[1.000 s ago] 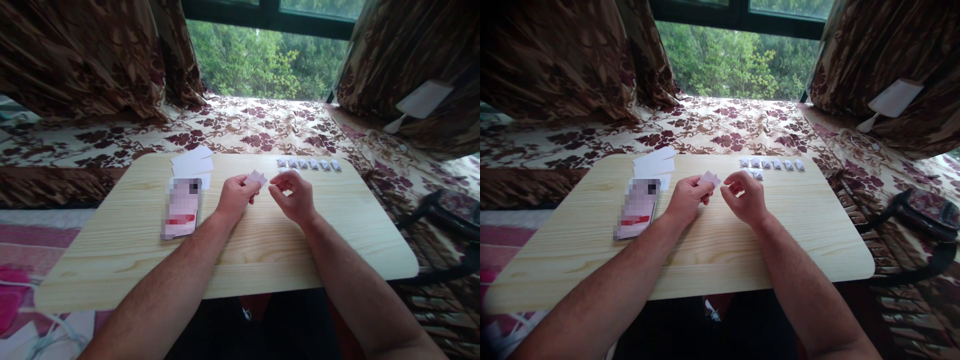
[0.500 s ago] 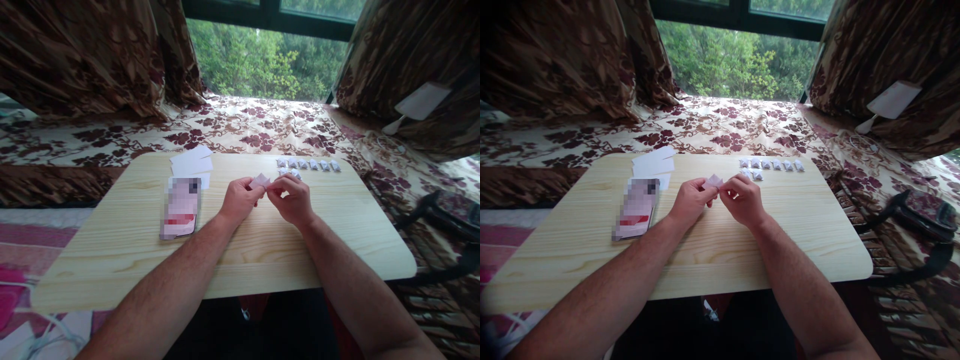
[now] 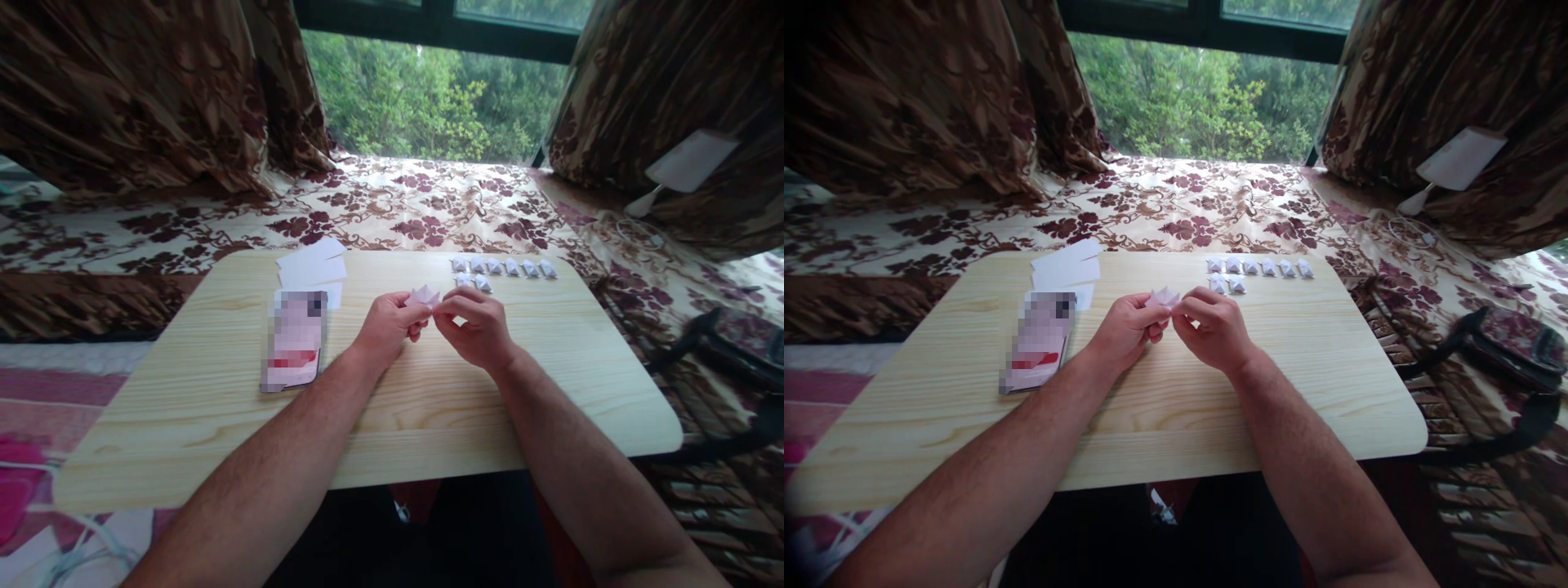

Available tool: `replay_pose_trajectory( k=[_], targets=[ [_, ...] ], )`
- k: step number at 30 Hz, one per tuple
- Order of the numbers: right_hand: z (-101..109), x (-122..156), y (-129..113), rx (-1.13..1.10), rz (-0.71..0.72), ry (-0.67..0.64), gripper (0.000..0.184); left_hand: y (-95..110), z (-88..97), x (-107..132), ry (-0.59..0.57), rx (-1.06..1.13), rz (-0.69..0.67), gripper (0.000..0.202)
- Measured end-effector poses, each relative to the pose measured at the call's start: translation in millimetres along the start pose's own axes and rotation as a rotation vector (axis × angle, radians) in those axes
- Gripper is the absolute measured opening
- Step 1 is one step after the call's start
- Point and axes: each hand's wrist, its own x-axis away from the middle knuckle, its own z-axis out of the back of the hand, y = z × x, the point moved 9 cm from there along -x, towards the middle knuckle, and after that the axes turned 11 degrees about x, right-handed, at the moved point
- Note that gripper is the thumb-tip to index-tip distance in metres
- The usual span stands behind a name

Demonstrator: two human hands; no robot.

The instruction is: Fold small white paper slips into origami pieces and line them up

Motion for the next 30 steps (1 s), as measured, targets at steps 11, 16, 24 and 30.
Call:
replay_pose_trajectory(
  k=[11, 16, 24, 30],
  targets=[
    [-0.7, -0.2, 3.1, -0.047, -0.025, 0.028, 0.012, -0.7, 2.2, -2.7, -0.005, -0.012, -0.027, 0.025],
    [-6.7, 4.9, 32.2, -0.272, -0.395, 0.060, 0.016, 1.6, 7.4, -4.0, 0.048, -0.039, -0.071, 0.023],
    [-46.4, 20.4, 59.1, -0.679, -0.809, -0.202, 0.027, 2.8, 7.5, -4.0, 0.041, -0.157, -0.117, 0.023],
    [-48.5, 19.9, 52.6, -0.714, -0.790, -0.225, 0.020, 5.3, 5.4, -1.8, 0.034, -0.219, -0.146, 0.026]
  ],
)
